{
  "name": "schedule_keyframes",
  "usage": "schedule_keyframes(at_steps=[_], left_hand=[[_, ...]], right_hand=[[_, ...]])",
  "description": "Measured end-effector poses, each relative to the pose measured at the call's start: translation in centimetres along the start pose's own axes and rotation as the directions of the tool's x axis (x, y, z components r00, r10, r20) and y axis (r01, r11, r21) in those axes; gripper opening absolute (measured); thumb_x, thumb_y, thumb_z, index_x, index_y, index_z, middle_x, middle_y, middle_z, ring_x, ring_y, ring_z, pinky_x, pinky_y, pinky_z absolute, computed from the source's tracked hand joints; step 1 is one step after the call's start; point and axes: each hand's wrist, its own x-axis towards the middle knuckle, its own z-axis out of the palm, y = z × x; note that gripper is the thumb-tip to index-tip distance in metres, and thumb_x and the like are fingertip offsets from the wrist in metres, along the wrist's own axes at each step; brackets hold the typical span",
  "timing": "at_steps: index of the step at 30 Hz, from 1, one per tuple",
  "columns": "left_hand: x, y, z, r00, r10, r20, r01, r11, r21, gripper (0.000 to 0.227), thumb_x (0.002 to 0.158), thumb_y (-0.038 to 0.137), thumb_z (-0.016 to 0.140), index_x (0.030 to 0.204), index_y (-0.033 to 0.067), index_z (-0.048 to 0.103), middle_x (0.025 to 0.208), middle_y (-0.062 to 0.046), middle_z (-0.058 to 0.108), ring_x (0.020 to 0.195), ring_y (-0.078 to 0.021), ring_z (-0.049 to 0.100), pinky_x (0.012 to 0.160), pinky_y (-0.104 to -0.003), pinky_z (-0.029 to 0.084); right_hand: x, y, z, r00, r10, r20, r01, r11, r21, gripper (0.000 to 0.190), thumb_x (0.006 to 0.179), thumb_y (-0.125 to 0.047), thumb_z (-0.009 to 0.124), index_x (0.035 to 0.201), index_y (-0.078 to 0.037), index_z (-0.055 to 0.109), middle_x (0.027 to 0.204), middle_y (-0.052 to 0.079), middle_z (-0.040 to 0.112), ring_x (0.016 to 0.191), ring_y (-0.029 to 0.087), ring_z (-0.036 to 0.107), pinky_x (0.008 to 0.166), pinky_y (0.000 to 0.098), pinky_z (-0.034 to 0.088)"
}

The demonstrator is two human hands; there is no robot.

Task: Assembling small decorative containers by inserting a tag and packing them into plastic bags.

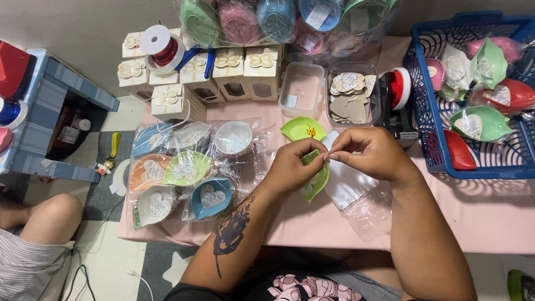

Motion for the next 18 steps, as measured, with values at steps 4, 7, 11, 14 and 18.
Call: schedule_keyframes(at_steps=[4, 7, 11, 14, 18], left_hand=[[-0.2, -0.6, 0.2, 0.987, 0.158, -0.022, -0.151, 0.973, 0.176, 0.009, 0.095, 0.018, 0.077, 0.103, 0.0170, 0.079, 0.090, -0.004, 0.078, 0.091, -0.0228, 0.076, 0.085, -0.036, 0.058], [-0.5, 0.0, 0.0, 0.962, 0.271, 0.022, -0.264, 0.911, 0.316, 0.009, 0.098, 0.016, 0.070, 0.105, 0.0154, 0.076, 0.088, -0.006, 0.075, 0.088, -0.0278, 0.075, 0.083, -0.038, 0.059], [-0.9, 0.8, -0.4, 0.947, 0.321, 0.032, -0.307, 0.867, 0.393, 0.020, 0.104, 0.019, 0.050, 0.111, 0.0139, 0.068, 0.090, -0.011, 0.075, 0.085, -0.0355, 0.076, 0.079, -0.045, 0.062], [-1.0, 0.4, -0.5, 0.951, 0.309, 0.004, -0.278, 0.849, 0.450, 0.019, 0.104, 0.021, 0.045, 0.116, 0.0135, 0.058, 0.090, -0.013, 0.075, 0.082, -0.0384, 0.076, 0.074, -0.049, 0.062], [-0.9, 0.4, -0.5, 0.940, 0.340, -0.005, -0.289, 0.806, 0.517, 0.016, 0.102, 0.020, 0.044, 0.115, 0.0126, 0.051, 0.087, -0.013, 0.076, 0.079, -0.0392, 0.077, 0.069, -0.050, 0.063]], right_hand=[[0.0, 1.0, 0.0, 0.998, 0.065, -0.001, -0.065, 0.997, 0.044, 0.010, 0.081, 0.003, 0.083, 0.090, 0.003, 0.077, 0.084, 0.016, 0.079, 0.074, 0.016, 0.067, 0.064, 0.0323, 0.059], [0.0, 1.1, 0.1, 0.994, 0.105, 0.005, -0.105, 0.994, 0.035, 0.011, 0.082, 0.004, 0.082, 0.092, 0.004, 0.077, 0.084, 0.016, 0.078, 0.076, 0.017, 0.067, 0.065, 0.0328, 0.060], [0.4, -0.4, 0.5, 0.987, 0.161, -0.028, -0.162, 0.987, -0.026, 0.021, 0.081, -0.002, 0.086, 0.102, -0.002, 0.081, 0.082, 0.011, 0.075, 0.080, 0.016, 0.067, 0.069, 0.0307, 0.062], [0.5, -1.0, 0.6, 0.987, 0.157, -0.048, -0.161, 0.982, -0.096, 0.025, 0.081, -0.004, 0.087, 0.106, -0.005, 0.083, 0.083, 0.012, 0.076, 0.081, 0.018, 0.070, 0.070, 0.0305, 0.063], [0.3, -0.7, 0.9, 0.995, 0.091, -0.034, -0.096, 0.977, -0.189, 0.013, 0.081, -0.006, 0.087, 0.094, -0.009, 0.086, 0.076, 0.014, 0.077, 0.074, 0.022, 0.075, 0.064, 0.0317, 0.064]])
